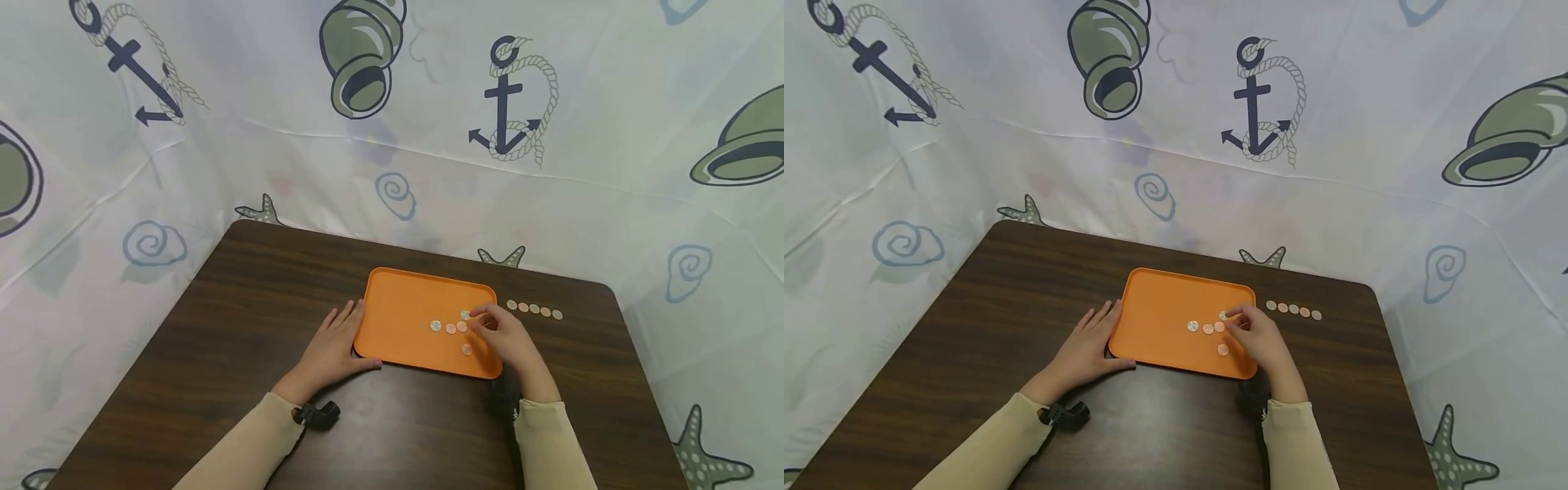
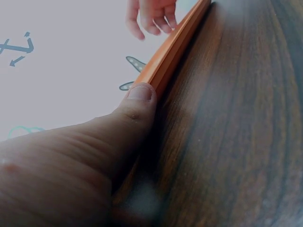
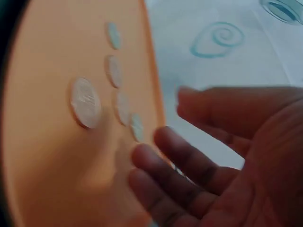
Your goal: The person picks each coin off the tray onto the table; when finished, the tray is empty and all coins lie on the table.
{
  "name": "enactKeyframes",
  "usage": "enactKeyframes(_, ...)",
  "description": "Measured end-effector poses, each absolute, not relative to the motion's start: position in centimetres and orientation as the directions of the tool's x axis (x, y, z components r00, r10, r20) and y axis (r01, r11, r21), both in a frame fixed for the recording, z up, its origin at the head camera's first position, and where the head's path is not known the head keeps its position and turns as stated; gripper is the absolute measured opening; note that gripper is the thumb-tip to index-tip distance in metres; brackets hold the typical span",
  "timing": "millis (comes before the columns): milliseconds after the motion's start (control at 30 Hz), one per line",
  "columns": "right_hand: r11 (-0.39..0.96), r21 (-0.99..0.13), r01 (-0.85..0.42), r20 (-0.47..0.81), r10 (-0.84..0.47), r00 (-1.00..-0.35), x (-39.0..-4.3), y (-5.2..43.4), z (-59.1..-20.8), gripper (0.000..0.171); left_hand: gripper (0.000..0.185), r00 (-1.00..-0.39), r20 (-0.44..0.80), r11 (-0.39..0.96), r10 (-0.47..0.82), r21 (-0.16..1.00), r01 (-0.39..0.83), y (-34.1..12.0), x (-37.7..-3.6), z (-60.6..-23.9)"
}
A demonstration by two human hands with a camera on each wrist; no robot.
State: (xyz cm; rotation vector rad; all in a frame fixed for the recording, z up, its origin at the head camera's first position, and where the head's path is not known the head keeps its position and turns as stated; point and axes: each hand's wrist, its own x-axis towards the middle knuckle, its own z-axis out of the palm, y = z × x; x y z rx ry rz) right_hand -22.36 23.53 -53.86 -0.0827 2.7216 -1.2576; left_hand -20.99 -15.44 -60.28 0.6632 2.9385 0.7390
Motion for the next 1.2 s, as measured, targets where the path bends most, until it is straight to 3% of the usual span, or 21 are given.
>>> enactKeyframes(267, 0.659, -0.747, -0.082, -0.132, -0.269, -0.954, -23.7, 22.7, -55.8, 0.031, 0.134, -0.911, 0.059, 0.799, 0.408, 0.460, 0.387, -15.4, -21.1, -60.5)
enactKeyframes(800, 0.682, -0.727, 0.082, -0.250, -0.151, -0.956, -23.4, 22.1, -55.2, 0.015, 0.134, -0.912, 0.044, 0.798, 0.408, 0.469, 0.380, -15.5, -21.0, -60.1)
enactKeyframes(1200, 0.671, -0.741, 0.005, -0.161, -0.171, -0.972, -23.0, 22.8, -56.1, 0.009, 0.134, -0.910, 0.039, 0.799, 0.413, 0.465, 0.383, -15.5, -21.0, -60.1)
